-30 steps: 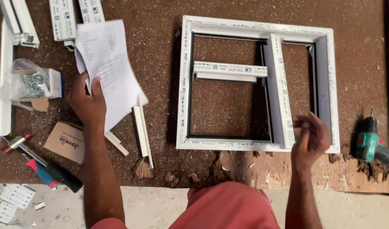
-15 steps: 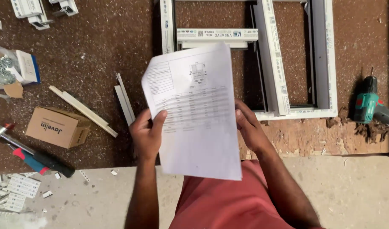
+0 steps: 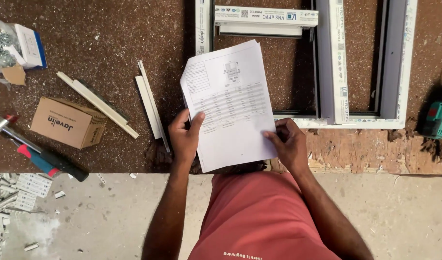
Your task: The recorder assembles a u-PVC window frame by fitting internal mullions and checking a specification sheet.
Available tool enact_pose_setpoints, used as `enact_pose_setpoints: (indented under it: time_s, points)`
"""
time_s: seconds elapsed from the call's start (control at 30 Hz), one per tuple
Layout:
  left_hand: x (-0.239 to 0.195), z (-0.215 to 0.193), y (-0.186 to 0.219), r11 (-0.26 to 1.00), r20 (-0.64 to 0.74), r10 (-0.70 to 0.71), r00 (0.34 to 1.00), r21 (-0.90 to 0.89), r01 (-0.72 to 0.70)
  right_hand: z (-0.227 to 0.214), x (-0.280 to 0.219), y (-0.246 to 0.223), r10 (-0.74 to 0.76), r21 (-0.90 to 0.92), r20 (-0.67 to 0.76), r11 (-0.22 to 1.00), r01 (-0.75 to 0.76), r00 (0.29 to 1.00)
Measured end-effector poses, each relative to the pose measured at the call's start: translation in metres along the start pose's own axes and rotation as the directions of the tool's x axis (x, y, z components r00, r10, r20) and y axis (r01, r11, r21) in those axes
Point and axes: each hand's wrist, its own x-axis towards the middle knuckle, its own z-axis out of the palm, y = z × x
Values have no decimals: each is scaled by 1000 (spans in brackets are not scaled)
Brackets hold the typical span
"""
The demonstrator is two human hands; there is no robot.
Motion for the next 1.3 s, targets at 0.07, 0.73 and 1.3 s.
enact_pose_setpoints:
  time_s: [0.07,0.73,1.3]
  points:
    - [2,2,-3,1000,-10,17,1000,15,-17,-2,4,-5,-40,-32,-25,999,39,999]
    - [0,0,-14,998,-33,17,999,68,-15,-3,2,-2,-463,-412,-138,831,374,876]
    - [-1,1,-25,987,-54,67,996,150,-59,-1,-6,-21,-314,-259,-87,923,283,945]
